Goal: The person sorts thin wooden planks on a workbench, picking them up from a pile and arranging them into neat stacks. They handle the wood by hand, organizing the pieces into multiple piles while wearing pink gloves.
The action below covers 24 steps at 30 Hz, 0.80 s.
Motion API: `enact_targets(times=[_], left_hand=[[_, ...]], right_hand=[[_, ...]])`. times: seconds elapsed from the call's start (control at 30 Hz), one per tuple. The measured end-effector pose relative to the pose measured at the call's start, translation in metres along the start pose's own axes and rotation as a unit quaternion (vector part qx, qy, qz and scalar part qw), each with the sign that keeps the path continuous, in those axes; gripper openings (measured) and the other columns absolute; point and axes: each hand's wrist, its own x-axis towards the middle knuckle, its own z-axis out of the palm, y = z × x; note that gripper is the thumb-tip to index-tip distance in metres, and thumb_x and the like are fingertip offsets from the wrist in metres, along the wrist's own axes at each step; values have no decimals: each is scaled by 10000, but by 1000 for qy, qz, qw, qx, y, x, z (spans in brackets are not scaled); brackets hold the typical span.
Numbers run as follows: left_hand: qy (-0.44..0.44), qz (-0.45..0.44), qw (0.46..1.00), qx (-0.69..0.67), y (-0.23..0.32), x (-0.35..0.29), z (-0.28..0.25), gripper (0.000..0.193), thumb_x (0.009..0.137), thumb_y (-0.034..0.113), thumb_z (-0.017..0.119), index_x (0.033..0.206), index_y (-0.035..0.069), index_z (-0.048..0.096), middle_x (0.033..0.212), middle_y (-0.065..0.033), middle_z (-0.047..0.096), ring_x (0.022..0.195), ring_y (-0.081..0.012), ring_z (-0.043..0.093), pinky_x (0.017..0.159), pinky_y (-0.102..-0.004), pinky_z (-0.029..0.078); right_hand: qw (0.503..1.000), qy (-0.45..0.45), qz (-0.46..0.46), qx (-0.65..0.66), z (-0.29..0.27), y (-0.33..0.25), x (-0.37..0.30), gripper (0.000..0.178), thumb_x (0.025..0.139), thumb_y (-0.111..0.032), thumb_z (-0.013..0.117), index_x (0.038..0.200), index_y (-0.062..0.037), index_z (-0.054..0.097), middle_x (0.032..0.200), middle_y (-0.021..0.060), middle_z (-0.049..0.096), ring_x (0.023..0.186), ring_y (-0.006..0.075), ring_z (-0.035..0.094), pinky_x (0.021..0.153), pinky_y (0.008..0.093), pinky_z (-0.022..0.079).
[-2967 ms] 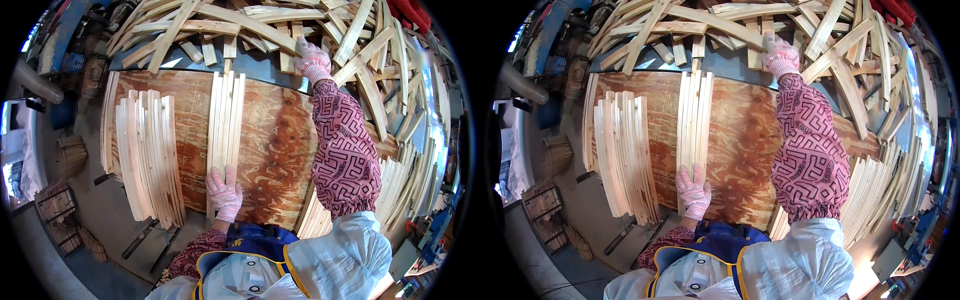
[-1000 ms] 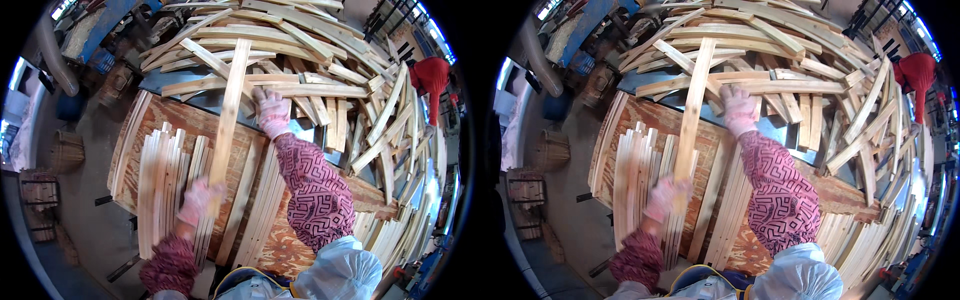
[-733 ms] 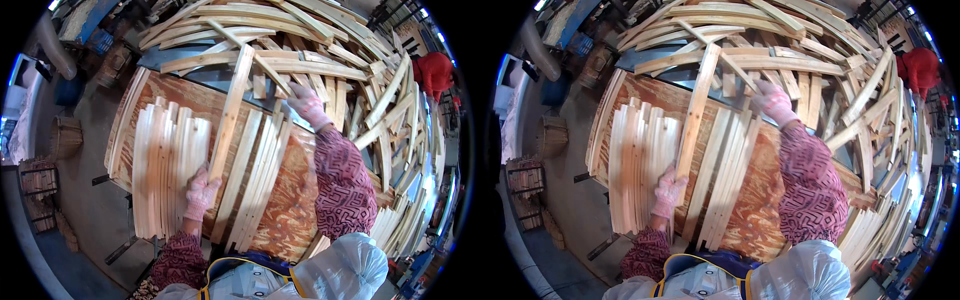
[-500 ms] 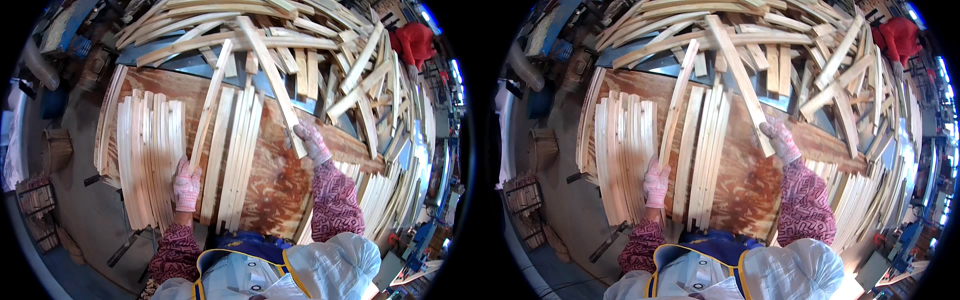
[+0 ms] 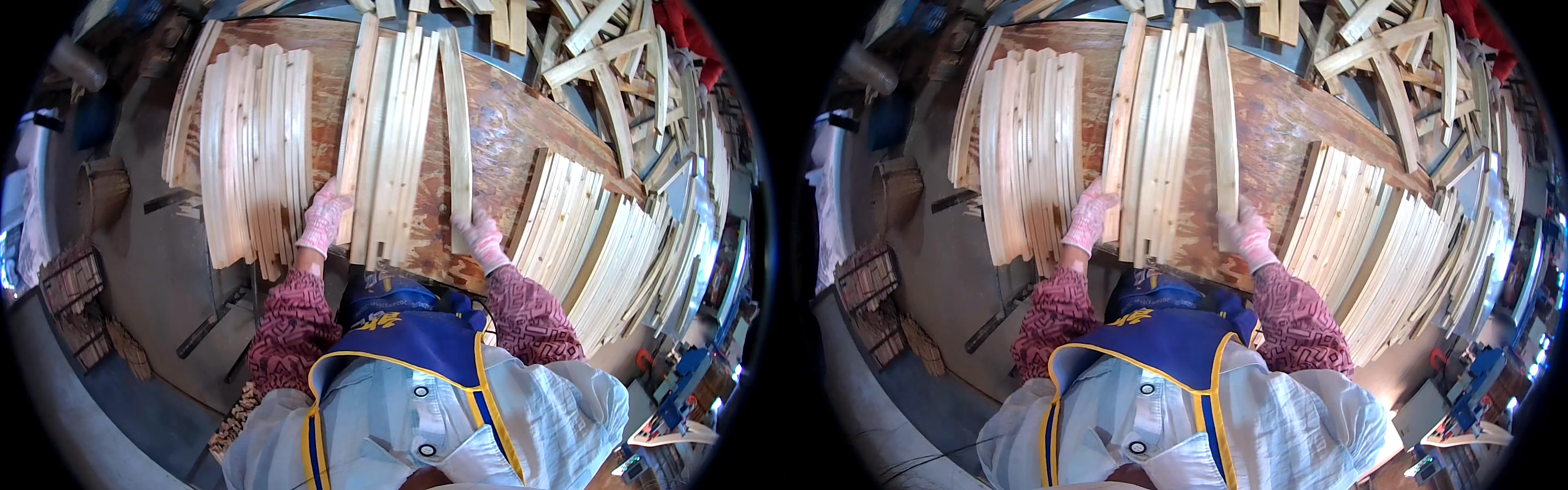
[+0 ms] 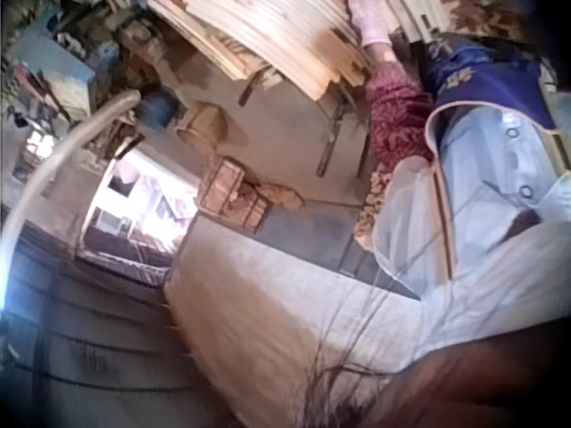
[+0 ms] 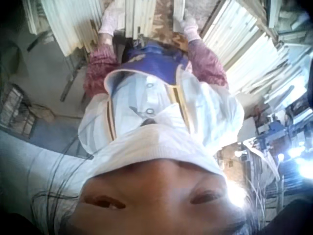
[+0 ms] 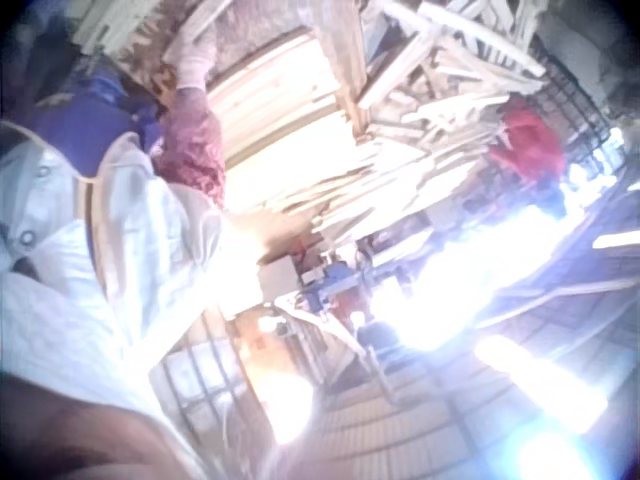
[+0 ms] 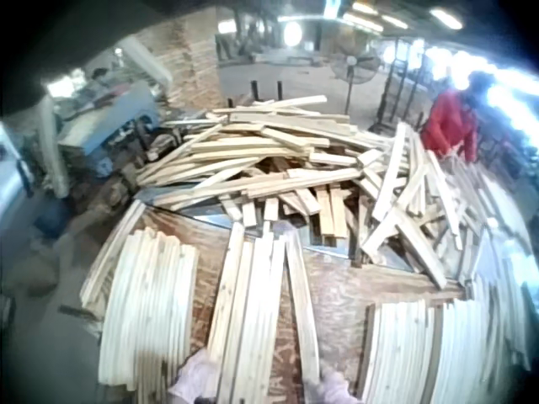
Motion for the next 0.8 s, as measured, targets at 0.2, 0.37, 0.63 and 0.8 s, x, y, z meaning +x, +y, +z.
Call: enact_targets(times=[0.2,0.37,0.63,0.8], left_hand=[[-142,-21,946,-290,-7,-2,23,614,838,-33,576,1428,22,413,1259,-172,604,1005,-284,665,890,-398,579],[-173,-14,940,-292,-23,-16,9,536,866,81,617,1384,38,485,1274,-144,601,1063,-271,638,933,-410,542],[332,278,792,431,-48,-64,4,468,787,119,659,1252,81,622,1424,-203,446,1296,-403,407,1096,-442,345],[392,160,736,528,-58,-30,-12,735,767,167,691,1446,179,410,1510,-212,325,1367,-458,305,1146,-550,260]], right_hand=[[956,-143,3,-255,33,-51,-37,879,927,-464,554,1538,-20,105,1221,313,593,1139,418,590,984,456,460],[952,-220,-22,-210,18,-65,-23,783,950,-532,499,1486,5,309,1326,267,556,1238,395,533,1033,432,424],[993,66,-101,10,-49,-80,142,437,953,-331,590,1315,-85,590,1267,175,627,1189,315,584,1012,392,441],[926,191,-285,-156,-88,-187,273,441,942,-358,572,1316,-124,584,1258,171,617,1123,357,600,960,428,478]])
